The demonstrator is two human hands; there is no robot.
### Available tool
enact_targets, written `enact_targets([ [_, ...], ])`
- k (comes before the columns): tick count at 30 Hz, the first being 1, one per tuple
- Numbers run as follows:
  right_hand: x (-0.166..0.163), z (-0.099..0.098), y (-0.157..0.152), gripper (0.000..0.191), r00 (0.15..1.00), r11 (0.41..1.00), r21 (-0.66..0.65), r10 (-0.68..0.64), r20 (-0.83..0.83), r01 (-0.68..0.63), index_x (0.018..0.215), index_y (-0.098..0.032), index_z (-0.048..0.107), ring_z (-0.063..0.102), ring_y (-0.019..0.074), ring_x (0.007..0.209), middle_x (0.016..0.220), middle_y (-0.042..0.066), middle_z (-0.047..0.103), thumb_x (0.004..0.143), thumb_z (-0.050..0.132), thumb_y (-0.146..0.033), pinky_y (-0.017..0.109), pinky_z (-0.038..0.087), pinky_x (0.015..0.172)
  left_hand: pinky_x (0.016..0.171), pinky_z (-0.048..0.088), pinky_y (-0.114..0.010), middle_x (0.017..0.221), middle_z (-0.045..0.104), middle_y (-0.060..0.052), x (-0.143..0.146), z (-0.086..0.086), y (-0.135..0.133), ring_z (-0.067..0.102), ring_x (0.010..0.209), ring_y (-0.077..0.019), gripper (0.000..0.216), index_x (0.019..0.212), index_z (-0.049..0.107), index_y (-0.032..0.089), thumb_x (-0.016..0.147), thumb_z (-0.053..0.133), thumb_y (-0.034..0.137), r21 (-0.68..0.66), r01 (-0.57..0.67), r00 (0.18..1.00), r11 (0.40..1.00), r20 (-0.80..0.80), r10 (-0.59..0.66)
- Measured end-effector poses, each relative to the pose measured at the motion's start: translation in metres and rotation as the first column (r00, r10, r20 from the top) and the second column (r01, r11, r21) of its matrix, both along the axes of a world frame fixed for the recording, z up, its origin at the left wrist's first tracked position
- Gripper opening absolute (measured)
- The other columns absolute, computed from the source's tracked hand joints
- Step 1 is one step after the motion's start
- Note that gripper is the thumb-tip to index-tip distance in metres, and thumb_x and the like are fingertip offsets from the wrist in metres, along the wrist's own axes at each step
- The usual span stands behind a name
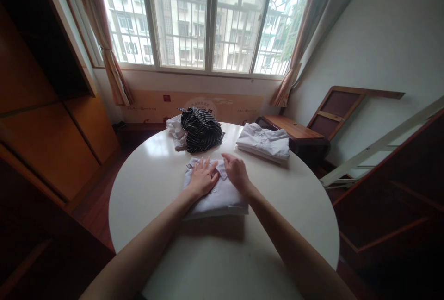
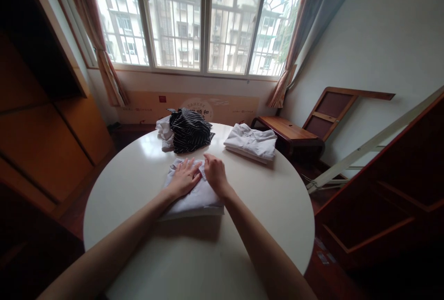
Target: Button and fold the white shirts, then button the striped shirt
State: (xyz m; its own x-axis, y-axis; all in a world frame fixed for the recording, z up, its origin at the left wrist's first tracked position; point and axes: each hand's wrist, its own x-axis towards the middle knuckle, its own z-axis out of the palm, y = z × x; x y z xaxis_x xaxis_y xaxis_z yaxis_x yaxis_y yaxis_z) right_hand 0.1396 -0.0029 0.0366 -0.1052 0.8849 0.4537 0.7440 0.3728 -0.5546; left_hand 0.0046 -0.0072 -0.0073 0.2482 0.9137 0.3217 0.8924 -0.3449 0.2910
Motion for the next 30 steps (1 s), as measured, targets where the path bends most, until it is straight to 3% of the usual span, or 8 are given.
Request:
enact_targets([
  [3,-0.018,-0.021,-0.008,0.033,0.992,0.995,-0.071,0.073,0.101,-0.066,0.100,-0.013,0.059,0.056,0.0214,0.093,0.101,0.014,0.062,0.078,0.035,-0.009,0.032,0.038,0.085,0.101,0.016,-0.048,0.136,0.034,-0.007,0.000,0.002,-0.002,0.023,0.126,-0.0297,0.045,0.125,0.041,0.025,0.083,0.034,0.038,-0.006,-0.006,1.000,1.000,-0.010,0.006],
  [8,-0.025,-0.051,-0.009,0.041,0.993,0.997,0.002,0.072,0.095,-0.073,0.115,-0.011,0.049,0.042,0.0196,0.114,0.115,0.013,0.054,0.077,0.033,-0.008,0.034,0.029,0.097,0.102,0.016,-0.045,0.136,0.033,-0.009,0.000,-0.001,-0.001,0.023,0.127,-0.0271,0.046,0.128,0.036,0.017,0.083,0.030,0.027,0.010,-0.022,0.999,1.000,-0.024,0.022],
  [11,-0.019,-0.048,-0.009,0.038,0.996,0.996,-0.011,0.086,-0.001,-0.086,0.116,-0.012,0.048,0.044,0.0203,0.113,0.116,0.013,0.054,0.081,0.033,-0.014,0.033,0.031,0.095,0.103,0.018,-0.042,0.134,0.036,-0.013,-0.002,-0.003,0.001,0.027,0.125,-0.0247,0.047,0.128,0.033,0.009,0.083,0.028,0.023,0.045,-0.020,0.999,0.999,0.034,0.018],
  [14,-0.012,-0.041,-0.008,0.035,0.985,0.999,-0.032,-0.037,-0.166,0.032,0.111,-0.014,0.052,0.053,0.0197,0.100,0.109,0.012,0.058,0.085,0.028,-0.020,0.032,0.038,0.088,0.100,0.027,-0.035,0.124,0.047,-0.015,-0.006,-0.002,0.001,0.038,0.117,-0.0212,0.041,0.122,0.039,0.007,0.085,0.026,0.020,0.139,-0.074,0.986,0.988,0.156,0.052],
  [17,-0.008,-0.038,-0.007,0.031,0.969,0.992,-0.011,-0.122,-0.213,0.123,0.097,-0.014,0.059,0.055,0.0184,0.092,0.099,0.010,0.061,0.082,0.031,-0.015,0.030,0.039,0.086,0.091,0.036,-0.030,0.103,0.057,-0.013,-0.009,0.002,-0.001,0.050,0.101,-0.0194,0.035,0.106,0.051,0.010,0.087,0.023,0.019,0.205,-0.167,0.963,0.964,0.242,0.115],
  [21,-0.008,-0.042,-0.003,0.027,0.984,0.987,0.024,-0.160,-0.075,0.162,0.088,-0.011,0.062,0.051,0.0194,0.097,0.099,0.012,0.059,0.077,0.037,-0.010,0.029,0.036,0.089,0.091,0.036,-0.032,0.104,0.058,-0.015,-0.009,0.002,-0.001,0.050,0.102,-0.0213,0.033,0.102,0.054,0.009,0.086,0.027,0.018,0.186,-0.197,0.975,0.962,0.141,0.173],
  [26,-0.015,-0.045,-0.004,0.037,0.959,0.981,-0.060,-0.166,0.228,0.184,0.113,-0.004,0.051,0.040,0.0217,0.114,0.118,0.017,0.051,0.083,0.031,-0.014,0.033,0.025,0.098,0.098,0.027,-0.041,0.128,0.042,-0.018,-0.004,0.000,-0.003,0.036,0.119,-0.0275,0.041,0.118,0.046,0.005,0.086,0.027,0.023,0.079,-0.310,0.950,0.947,-0.018,0.313],
  [30,-0.019,-0.045,-0.005,0.045,0.915,0.963,-0.148,-0.158,0.372,0.226,0.125,-0.001,0.039,0.027,0.0244,0.124,0.131,0.019,0.037,0.086,0.027,-0.021,0.037,0.015,0.101,0.098,0.024,-0.045,0.135,0.031,-0.019,-0.003,0.002,-0.003,0.029,0.123,-0.0327,0.052,0.127,0.036,0.008,0.085,0.026,0.038,-0.043,-0.381,0.923,0.924,-0.074,0.377],
])
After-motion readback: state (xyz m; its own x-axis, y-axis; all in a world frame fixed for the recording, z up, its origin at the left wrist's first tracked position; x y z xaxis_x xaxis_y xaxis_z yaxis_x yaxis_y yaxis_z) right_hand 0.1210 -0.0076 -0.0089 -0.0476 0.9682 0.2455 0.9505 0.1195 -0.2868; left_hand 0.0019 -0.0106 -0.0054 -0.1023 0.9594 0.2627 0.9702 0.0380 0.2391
